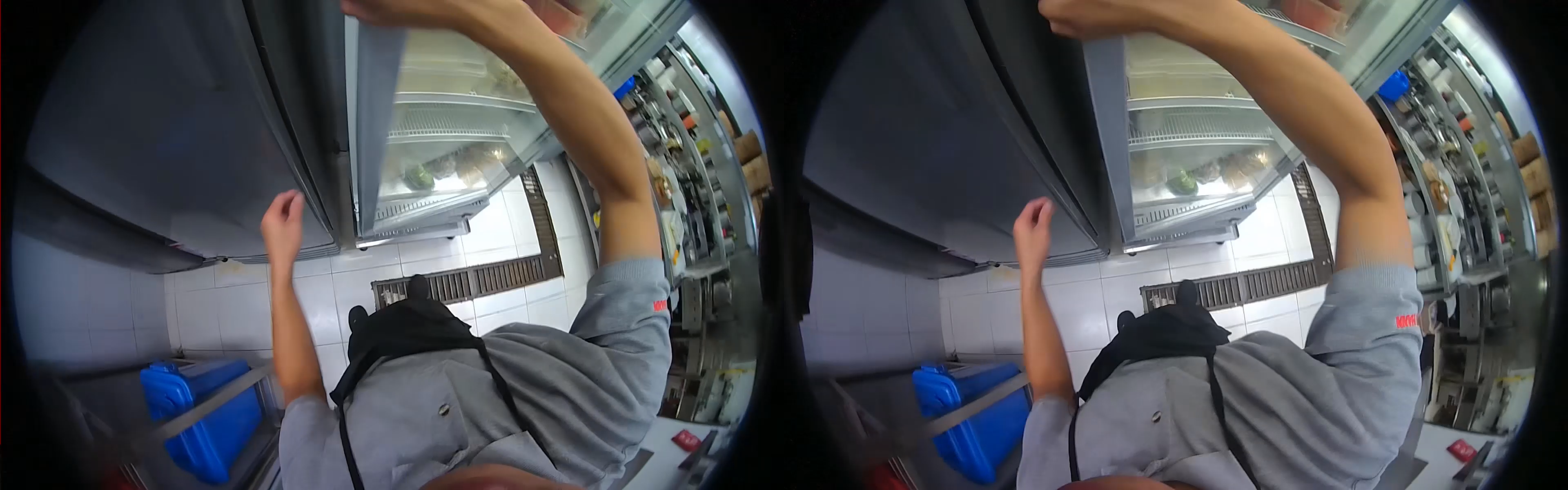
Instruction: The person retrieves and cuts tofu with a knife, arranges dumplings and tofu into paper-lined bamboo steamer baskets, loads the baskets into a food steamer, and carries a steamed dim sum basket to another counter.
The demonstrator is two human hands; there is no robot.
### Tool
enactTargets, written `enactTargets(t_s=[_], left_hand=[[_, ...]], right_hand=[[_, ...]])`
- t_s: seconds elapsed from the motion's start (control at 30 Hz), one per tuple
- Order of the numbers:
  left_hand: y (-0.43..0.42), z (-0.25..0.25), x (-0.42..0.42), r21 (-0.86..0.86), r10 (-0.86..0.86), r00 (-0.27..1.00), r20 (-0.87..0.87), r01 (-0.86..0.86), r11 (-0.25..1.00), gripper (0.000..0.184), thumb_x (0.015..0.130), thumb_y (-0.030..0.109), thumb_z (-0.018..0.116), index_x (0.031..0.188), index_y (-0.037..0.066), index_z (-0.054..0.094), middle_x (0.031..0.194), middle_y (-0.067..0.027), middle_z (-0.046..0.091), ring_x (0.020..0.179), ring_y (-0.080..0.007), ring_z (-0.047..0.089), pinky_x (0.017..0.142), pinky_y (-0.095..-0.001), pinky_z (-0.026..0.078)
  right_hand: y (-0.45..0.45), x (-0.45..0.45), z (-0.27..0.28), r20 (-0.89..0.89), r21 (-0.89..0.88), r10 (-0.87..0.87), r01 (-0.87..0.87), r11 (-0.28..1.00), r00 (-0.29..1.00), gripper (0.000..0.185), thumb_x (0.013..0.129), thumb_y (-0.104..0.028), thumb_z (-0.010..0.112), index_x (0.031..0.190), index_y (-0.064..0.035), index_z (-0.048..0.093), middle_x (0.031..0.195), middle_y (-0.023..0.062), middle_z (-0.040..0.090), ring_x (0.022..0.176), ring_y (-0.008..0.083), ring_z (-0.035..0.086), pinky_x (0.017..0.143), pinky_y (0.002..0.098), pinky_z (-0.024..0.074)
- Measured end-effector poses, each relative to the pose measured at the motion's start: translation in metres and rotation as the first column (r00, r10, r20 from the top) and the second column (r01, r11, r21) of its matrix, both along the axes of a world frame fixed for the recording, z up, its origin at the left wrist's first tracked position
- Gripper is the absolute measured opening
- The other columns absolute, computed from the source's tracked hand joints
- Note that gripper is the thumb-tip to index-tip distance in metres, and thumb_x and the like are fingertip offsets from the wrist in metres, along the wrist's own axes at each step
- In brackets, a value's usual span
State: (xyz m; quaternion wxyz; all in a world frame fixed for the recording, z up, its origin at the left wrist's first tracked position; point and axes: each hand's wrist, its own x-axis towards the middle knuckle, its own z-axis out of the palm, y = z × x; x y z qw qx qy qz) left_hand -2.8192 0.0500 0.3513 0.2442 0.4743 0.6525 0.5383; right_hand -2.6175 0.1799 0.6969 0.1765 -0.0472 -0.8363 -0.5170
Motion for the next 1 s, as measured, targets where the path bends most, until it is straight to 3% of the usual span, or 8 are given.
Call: enactTargets(t_s=[0.17,0.23,0.3,0.43,0.67,0.73,0.83,1.0], left_hand=[[0.121,0.075,0.078,0.263,-0.336,0.906,-0.259,0.401,0.878,0.021,0.086,0.018,0.062,0.099,0.001,0.066,0.086,-0.0146,0.065,0.079,-0.0299,0.063,0.073,-0.0364,0.049],[0.184,0.103,0.103,0.342,-0.286,0.838,-0.465,0.467,0.815,0.022,0.085,0.019,0.062,0.099,0.003,0.065,0.092,-0.017,0.065,0.087,-0.0352,0.062,0.076,-0.0423,0.049],[0.248,0.119,0.133,0.38,-0.122,0.729,-0.673,0.483,0.789,0.023,0.084,0.019,0.062,0.102,0.005,0.065,0.098,-0.0176,0.064,0.094,-0.0359,0.06,0.081,-0.0451,0.049],[0.317,0.139,0.165,0.141,-0.027,0.321,-0.947,0.487,0.862,0.026,0.081,0.018,0.063,0.105,0.007,0.065,0.104,-0.0186,0.064,0.1,-0.0364,0.061,0.089,-0.0449,0.049],[0.359,0.161,0.178,-0.4,-0.432,-0.026,-0.902,0.429,0.81,0.03,0.078,0.014,0.055,0.103,0.0,0.062,0.101,-0.0236,0.064,0.101,-0.0372,0.061,0.083,-0.0471,0.05],[0.364,0.168,0.169,-0.013,-0.189,0.252,-0.949,0.568,0.823,0.028,0.082,0.019,0.055,0.101,0.0,0.062,0.101,-0.0228,0.064,0.1,-0.0402,0.06,0.086,-0.0485,0.047],[0.378,0.164,0.151,0.33,0.116,0.388,-0.914,0.547,0.769,0.031,0.089,0.027,0.052,0.104,0.002,0.063,0.104,-0.0214,0.064,0.099,-0.0411,0.059,0.089,-0.0477,0.046],[0.385,0.151,0.142,0.623,0.505,0.373,-0.778,0.357,0.696,0.028,0.084,0.033,0.058,0.094,0.008,0.067,0.093,-0.0151,0.067,0.085,-0.0362,0.062,0.071,-0.0467,0.048]], right_hand=[[-0.124,0.117,-0.031,-0.076,-0.053,0.193,-0.197,0.979,0.978,0.032,0.075,-0.032,0.071,0.103,-0.0179,0.066,0.108,0.0039,0.057,0.107,0.0249,0.051,0.103,0.0488,0.0346],[-0.194,0.181,-0.059,-0.336,-0.306,-0.568,0.484,0.82,0.751,0.031,0.082,-0.035,0.064,0.108,-0.0194,0.06,0.123,0.0099,0.046,0.118,0.0323,0.045,0.109,0.0513,0.0306],[-0.212,0.206,-0.041,-0.498,0.314,0.08,0.094,0.945,0.863,0.045,0.082,-0.051,0.057,0.11,-0.017,0.05,0.132,0.0233,0.036,0.129,0.0422,0.035,0.107,0.0557,0.0356],[-0.272,0.241,-0.057,-0.933,-0.033,-0.029,-0.007,0.999,0.36,0.04,0.082,-0.034,0.055,0.112,-0.0121,0.04,0.141,0.0287,0.025,0.126,0.0661,0.018,0.086,0.0902,0.0198],[-0.361,0.332,-0.116,-0.992,-0.112,-0.107,-0.067,0.991,0.07,0.047,0.083,-0.023,0.054,0.123,-0.0056,0.038,0.131,0.0282,0.042,0.121,0.0555,0.041,0.094,0.0666,0.0434],[-0.294,0.31,-0.135,-0.902,0.409,0.101,0.758,0.509,0.419,0.038,0.085,-0.022,0.05,0.113,0.001,0.042,0.116,0.0262,0.052,0.098,0.0422,0.059,0.08,0.0508,0.0542],[-0.136,0.238,-0.163,-0.956,-0.258,-0.24,-0.093,0.962,0.17,0.011,0.082,-0.005,0.054,0.092,-0.0015,0.052,0.091,0.0176,0.061,0.078,0.0306,0.06,0.073,0.0404,0.0512],[0.16,0.189,-0.214,-0.564,-0.746,-0.748,-0.604,0.28,0.35,0.018,0.087,-0.008,0.053,0.092,0.004,0.065,0.079,0.0125,0.067,0.073,0.0222,0.064,0.074,0.0325,0.0517]])
